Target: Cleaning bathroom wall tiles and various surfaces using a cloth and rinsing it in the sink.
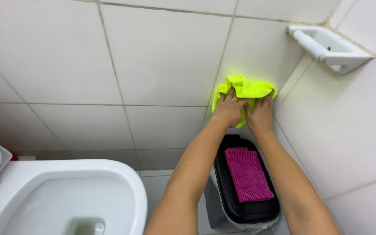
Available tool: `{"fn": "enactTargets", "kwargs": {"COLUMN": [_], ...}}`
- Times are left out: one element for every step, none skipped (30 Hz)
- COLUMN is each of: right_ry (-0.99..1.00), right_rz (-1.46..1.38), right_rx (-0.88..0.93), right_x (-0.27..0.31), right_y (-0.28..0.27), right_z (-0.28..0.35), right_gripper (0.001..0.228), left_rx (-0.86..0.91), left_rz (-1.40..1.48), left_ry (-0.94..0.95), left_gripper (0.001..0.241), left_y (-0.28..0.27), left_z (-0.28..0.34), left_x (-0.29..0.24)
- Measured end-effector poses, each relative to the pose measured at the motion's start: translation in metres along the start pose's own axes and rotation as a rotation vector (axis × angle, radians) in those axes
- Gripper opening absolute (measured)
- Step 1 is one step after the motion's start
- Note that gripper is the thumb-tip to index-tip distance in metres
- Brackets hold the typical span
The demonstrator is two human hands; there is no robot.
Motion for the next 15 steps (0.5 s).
{"fn": "enactTargets", "kwargs": {"right_ry": [0.012,0.054,0.098,0.104,0.259,0.409,0.409,0.294,0.179,0.178,0.186,0.196,0.198,0.246,0.294], "right_rz": [-0.006,-0.183,-0.361,-0.366,-0.653,-0.94,-0.945,-0.677,-0.409,-0.41,-0.4,-0.387,-0.385,-0.486,-0.587], "right_rx": [0.006,-0.012,-0.03,-0.026,-0.003,0.017,0.018,0.078,0.134,0.13,0.177,0.232,0.236,0.33,0.424], "right_x": [0.006,0.012,0.018,0.017,0.011,0.009,0.019,0.033,0.048,0.05,0.054,0.056,0.072,0.089,0.107], "right_y": [0.014,0.026,0.039,0.065,0.092,0.121,0.124,0.125,0.128,0.144,0.163,0.181,0.175,0.171,0.167], "right_z": [0.002,0.004,0.007,0.017,0.027,0.035,0.048,0.059,0.071,0.081,0.09,0.106,0.111,0.117,0.122], "right_gripper": [0.071,0.072,0.072,0.072,0.065,0.057,0.057,0.054,0.052,0.052,0.04,0.028,0.028,0.035,0.041], "left_rx": [0.014,0.0,-0.014,-0.006,0.021,0.04,0.041,0.135,0.229,0.227,0.189,0.156,0.16,0.154,0.147], "left_rz": [-0.003,-0.031,-0.06,-0.063,-0.045,-0.03,-0.034,-0.068,-0.102,-0.105,-0.052,0.006,0.009,0.055,0.101], "left_ry": [0.001,-0.024,-0.048,-0.05,-0.092,-0.135,-0.137,-0.192,-0.245,-0.243,-0.3,-0.359,-0.361,-0.419,-0.477], "left_gripper": [0.058,0.06,0.061,0.061,0.059,0.057,0.057,0.05,0.045,0.045,0.051,0.059,0.059,0.06,0.062], "left_y": [0.007,0.013,0.018,0.023,0.027,0.028,0.027,0.03,0.032,0.043,0.053,0.065,0.065,0.064,0.062], "left_z": [0.001,0.003,0.006,0.016,0.028,0.038,0.055,0.072,0.089,0.103,0.117,0.135,0.148,0.163,0.177], "left_x": [0.002,0.006,0.01,0.016,0.023,0.032,0.04,0.049,0.058,0.072,0.088,0.102,0.106,0.113,0.119]}}
Point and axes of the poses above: each hand's wrist, its own z-axis away from the middle knuckle, its own y-axis out of the palm, x = y × z, the point moved 4 cm from there along -z, towards the middle knuckle, and after that the axes turned 5 degrees about y, right-handed, at the moved point
